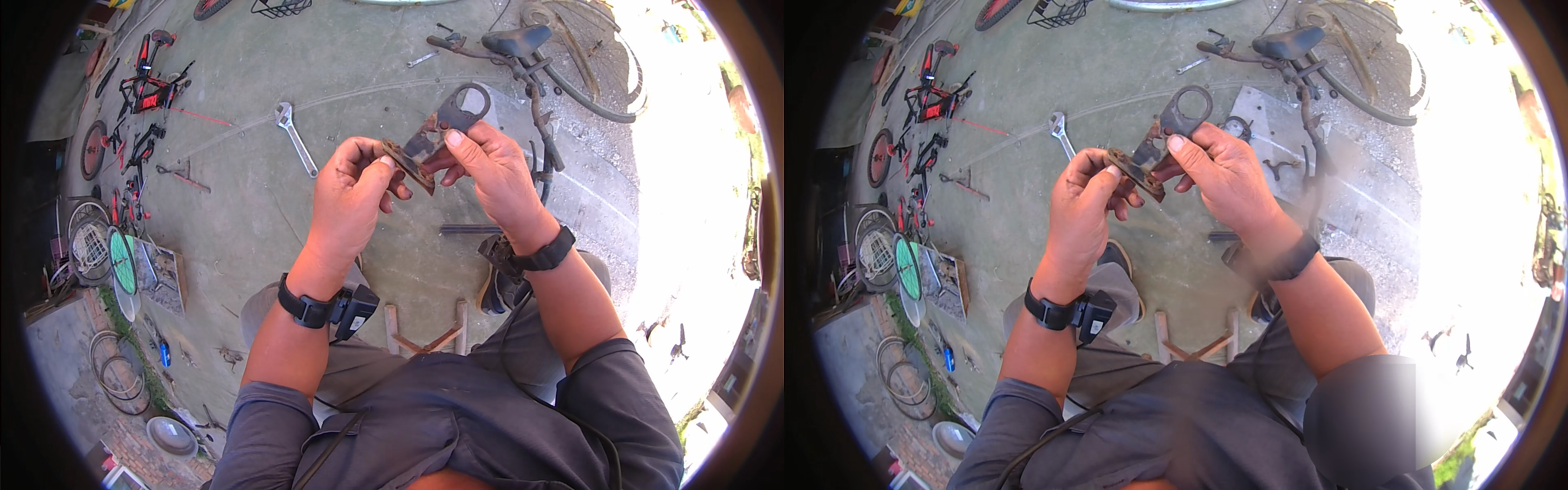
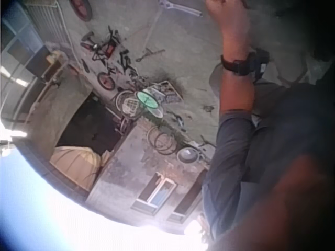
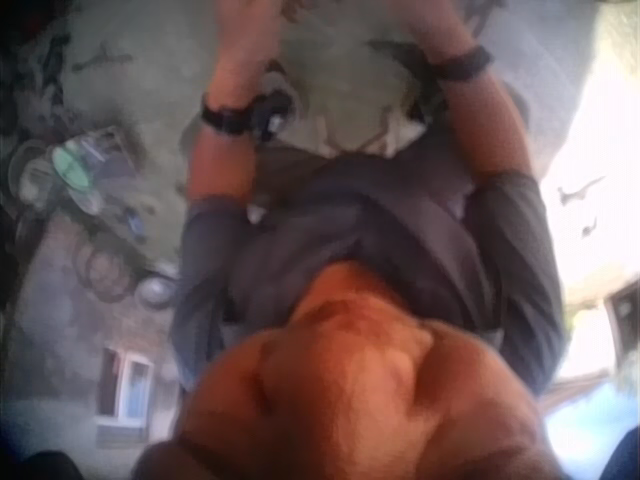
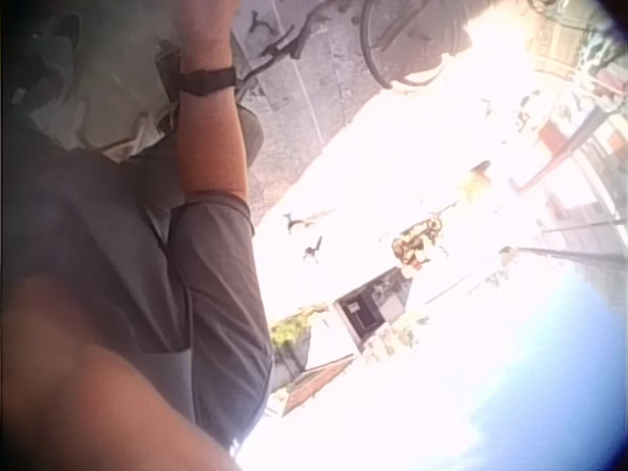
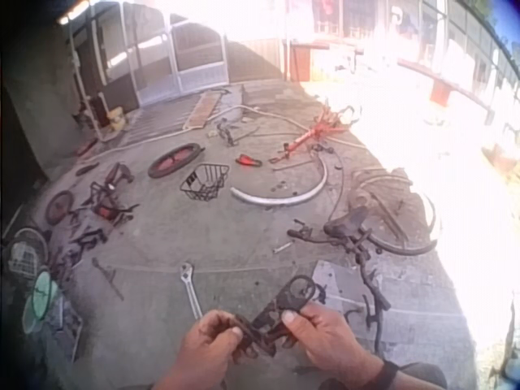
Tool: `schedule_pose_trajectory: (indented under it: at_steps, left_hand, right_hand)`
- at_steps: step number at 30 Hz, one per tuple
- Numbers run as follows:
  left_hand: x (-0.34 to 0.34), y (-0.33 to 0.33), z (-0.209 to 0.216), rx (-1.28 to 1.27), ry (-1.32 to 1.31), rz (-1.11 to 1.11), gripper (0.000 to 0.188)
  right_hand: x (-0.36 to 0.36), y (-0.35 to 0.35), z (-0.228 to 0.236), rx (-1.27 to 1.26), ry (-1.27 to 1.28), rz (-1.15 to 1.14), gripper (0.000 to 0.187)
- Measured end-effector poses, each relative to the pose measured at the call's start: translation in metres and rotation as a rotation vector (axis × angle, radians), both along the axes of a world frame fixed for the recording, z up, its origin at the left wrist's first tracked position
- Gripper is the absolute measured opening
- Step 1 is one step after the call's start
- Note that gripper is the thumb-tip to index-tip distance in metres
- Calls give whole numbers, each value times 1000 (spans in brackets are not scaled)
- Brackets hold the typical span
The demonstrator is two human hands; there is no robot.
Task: The person assembles a bicycle part by inserting a bolt into a metal bracket and then attaching a rubber grommet. They handle the bracket, bolt, and grommet by hand, then place the assembled bracket onto a bicycle handlebar.
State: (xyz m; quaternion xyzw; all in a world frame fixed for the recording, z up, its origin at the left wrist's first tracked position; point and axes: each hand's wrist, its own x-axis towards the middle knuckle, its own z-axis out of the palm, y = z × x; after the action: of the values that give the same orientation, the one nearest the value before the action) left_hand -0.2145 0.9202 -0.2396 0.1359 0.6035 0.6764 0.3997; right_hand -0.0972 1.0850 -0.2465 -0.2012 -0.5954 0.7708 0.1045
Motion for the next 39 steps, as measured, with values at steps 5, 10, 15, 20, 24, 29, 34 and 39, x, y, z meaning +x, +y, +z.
schedule_pose_trajectory:
  at_steps: [5,10,15,20,24,29,34,39]
  left_hand:
    - [2,1,1,-2,9,10,17]
    - [1,0,1,20,8,-17,24]
    - [1,0,0,73,-11,-9,23]
    - [0,-1,0,99,-27,-16,23]
    - [0,-1,1,95,-18,-15,24]
    - [2,0,0,145,-28,9,27]
    - [1,0,-1,167,-46,16,27]
    - [0,-1,-2,168,-55,27,24]
  right_hand:
    - [-1,-1,-1,-19,30,1,30]
    - [0,-1,1,-17,31,14,28]
    - [0,-3,1,-17,30,1,26]
    - [0,-2,0,0,23,6,26]
    - [0,-2,-1,-11,31,7,26]
    - [0,0,-3,-8,30,-9,26]
    - [-1,1,-5,-42,49,-20,25]
    - [0,1,-6,-59,44,-25,25]
